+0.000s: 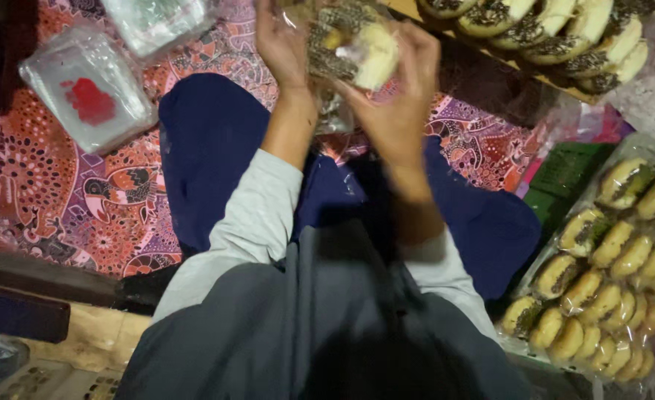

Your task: The person sits on a patterned mat and repeatedly picks up round pastries, places them into clear plastic bags, and seals them. The packaged pastries are then placed into a white crate.

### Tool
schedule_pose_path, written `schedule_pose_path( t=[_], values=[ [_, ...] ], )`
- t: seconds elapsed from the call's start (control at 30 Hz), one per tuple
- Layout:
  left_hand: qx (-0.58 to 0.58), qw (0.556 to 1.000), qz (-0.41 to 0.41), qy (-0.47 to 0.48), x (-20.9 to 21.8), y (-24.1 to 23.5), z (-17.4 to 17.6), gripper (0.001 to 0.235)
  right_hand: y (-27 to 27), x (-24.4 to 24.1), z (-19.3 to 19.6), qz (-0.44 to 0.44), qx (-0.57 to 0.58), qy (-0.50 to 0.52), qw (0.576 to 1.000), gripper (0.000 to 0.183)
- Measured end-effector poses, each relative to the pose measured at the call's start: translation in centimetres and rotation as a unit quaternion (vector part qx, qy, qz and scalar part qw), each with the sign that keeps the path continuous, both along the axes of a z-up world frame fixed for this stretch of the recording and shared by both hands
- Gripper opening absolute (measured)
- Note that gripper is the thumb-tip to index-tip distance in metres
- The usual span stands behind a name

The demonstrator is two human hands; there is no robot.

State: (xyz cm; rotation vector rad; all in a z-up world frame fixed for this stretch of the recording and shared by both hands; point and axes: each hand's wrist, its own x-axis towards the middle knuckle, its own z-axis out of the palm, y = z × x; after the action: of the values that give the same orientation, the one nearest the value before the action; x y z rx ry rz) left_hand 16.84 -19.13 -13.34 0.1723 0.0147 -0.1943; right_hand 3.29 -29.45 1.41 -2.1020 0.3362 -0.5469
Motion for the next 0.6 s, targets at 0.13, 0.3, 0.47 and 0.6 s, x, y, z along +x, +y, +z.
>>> schedule_pose_path(
  t=[0.13, 0.3, 0.47, 0.6],
  values=[
    [0.017, 0.995, -0.081, 0.059, -3.2, -2.1, 2.5, 0.053, 1.0, 3.1, -2.2, -0.025, -0.162, -0.071, 0.984, 0.089],
    [0.369, 0.925, -0.056, -0.064, -7.7, -1.7, 8.0, 0.061, 0.1, 4.1, -2.8, -0.057, -0.152, -0.040, 0.986, 0.080],
    [0.796, 0.570, -0.002, -0.202, -10.2, 2.8, 12.1, 0.018, 1.1, 3.1, -4.1, -0.034, -0.134, -0.004, 0.990, 0.072],
    [0.722, 0.608, 0.024, -0.331, -9.8, 6.3, 14.4, 0.023, 1.8, 3.0, -3.6, 0.083, -0.009, -0.079, 0.993, 0.077]
  ],
)
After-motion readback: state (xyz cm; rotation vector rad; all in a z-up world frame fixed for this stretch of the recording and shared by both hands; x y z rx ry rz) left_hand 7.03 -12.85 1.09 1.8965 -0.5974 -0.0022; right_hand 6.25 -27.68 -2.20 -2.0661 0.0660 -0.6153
